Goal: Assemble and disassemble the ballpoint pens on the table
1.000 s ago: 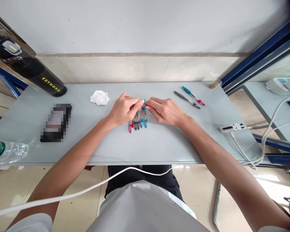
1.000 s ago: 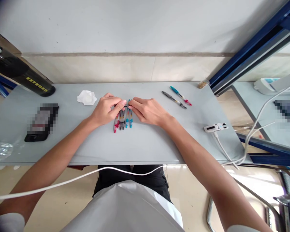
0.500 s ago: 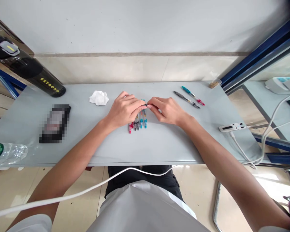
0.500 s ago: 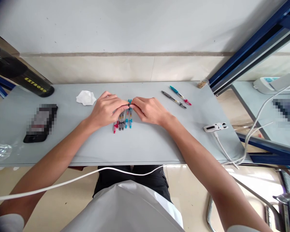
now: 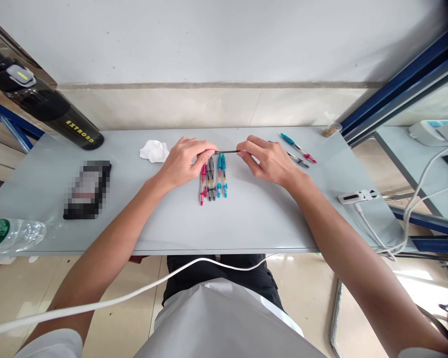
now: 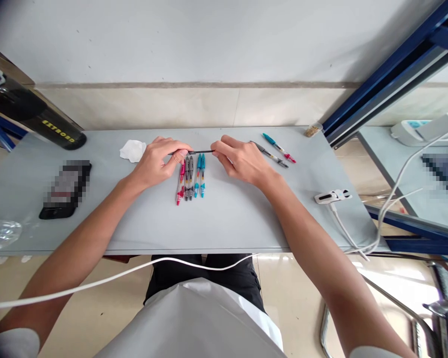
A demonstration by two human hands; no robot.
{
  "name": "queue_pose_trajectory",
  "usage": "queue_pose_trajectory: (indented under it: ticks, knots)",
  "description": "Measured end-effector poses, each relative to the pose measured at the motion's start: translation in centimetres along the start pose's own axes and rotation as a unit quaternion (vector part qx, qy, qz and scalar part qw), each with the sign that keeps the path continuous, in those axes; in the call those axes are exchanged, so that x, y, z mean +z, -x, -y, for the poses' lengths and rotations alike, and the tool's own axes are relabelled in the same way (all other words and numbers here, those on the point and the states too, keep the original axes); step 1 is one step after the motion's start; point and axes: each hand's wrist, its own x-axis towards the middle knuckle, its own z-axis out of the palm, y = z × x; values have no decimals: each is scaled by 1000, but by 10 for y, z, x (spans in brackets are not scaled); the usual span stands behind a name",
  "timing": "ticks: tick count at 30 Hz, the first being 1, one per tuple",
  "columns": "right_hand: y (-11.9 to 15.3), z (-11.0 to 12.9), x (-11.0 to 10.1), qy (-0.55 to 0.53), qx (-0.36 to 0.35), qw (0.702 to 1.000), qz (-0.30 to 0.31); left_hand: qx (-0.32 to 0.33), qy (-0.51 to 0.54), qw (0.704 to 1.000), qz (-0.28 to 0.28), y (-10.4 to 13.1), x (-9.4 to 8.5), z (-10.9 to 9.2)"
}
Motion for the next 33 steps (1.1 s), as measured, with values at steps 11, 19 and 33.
queue_pose_trajectory:
  ticks: [11, 19, 33]
  knots:
    - [-1, -4, -4, 3, 10, 1000, -19, -15, 1, 1000, -22, 1, 0, 3]
    - [-1, -4, -5, -3, 20, 999, -25, -14, -3, 1000, -25, 0, -1, 1]
    - [-1, -8, -8, -9, 14, 999, -42, -14, -6, 998, -53, 1, 1, 4]
